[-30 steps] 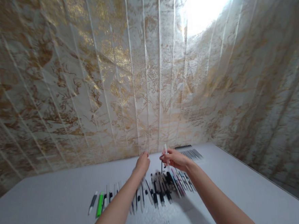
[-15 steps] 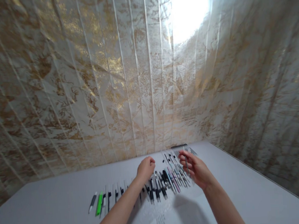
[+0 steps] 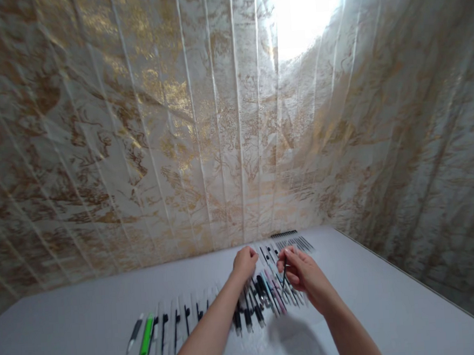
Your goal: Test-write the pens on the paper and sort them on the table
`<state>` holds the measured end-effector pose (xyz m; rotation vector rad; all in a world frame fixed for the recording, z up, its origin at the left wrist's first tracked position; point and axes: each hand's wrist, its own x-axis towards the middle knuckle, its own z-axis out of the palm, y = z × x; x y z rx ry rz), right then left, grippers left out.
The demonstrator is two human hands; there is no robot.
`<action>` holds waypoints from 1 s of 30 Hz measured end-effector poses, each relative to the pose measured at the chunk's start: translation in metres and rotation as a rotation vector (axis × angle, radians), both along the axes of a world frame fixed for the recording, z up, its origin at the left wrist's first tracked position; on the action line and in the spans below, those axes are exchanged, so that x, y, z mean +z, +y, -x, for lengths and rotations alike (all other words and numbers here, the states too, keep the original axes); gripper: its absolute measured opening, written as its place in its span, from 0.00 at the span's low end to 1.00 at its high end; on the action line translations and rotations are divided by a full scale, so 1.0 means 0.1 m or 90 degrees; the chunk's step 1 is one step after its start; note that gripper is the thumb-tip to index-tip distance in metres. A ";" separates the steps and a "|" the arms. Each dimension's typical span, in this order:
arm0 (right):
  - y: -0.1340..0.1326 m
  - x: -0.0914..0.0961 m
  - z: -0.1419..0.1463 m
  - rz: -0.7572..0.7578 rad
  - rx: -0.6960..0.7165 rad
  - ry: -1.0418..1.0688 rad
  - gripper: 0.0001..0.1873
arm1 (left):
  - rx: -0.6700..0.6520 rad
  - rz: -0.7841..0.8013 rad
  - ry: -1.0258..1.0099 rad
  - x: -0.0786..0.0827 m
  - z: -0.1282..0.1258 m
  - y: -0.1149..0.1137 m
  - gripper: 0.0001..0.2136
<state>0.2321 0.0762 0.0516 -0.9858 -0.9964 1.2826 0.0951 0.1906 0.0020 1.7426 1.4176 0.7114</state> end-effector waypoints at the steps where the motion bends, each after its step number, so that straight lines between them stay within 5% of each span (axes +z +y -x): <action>1: 0.00 0.00 0.03 0.004 0.025 -0.031 0.23 | 0.003 0.007 -0.053 0.04 0.11 -0.10 0.11; 8: -0.13 0.02 0.46 -0.020 0.129 -0.177 0.18 | -0.056 0.103 -0.386 0.36 0.96 -1.13 0.17; 11: -0.25 0.03 0.65 -0.073 0.161 -0.312 0.14 | -0.059 0.133 -0.471 0.47 1.12 -1.35 0.19; 20: -0.42 0.13 0.81 -0.160 0.165 -0.444 0.20 | -0.040 0.070 -0.451 0.60 1.07 -1.41 0.17; 30: -0.53 0.25 0.74 -0.217 0.159 -0.608 0.14 | 0.192 -0.120 -0.630 0.79 1.60 -1.24 0.18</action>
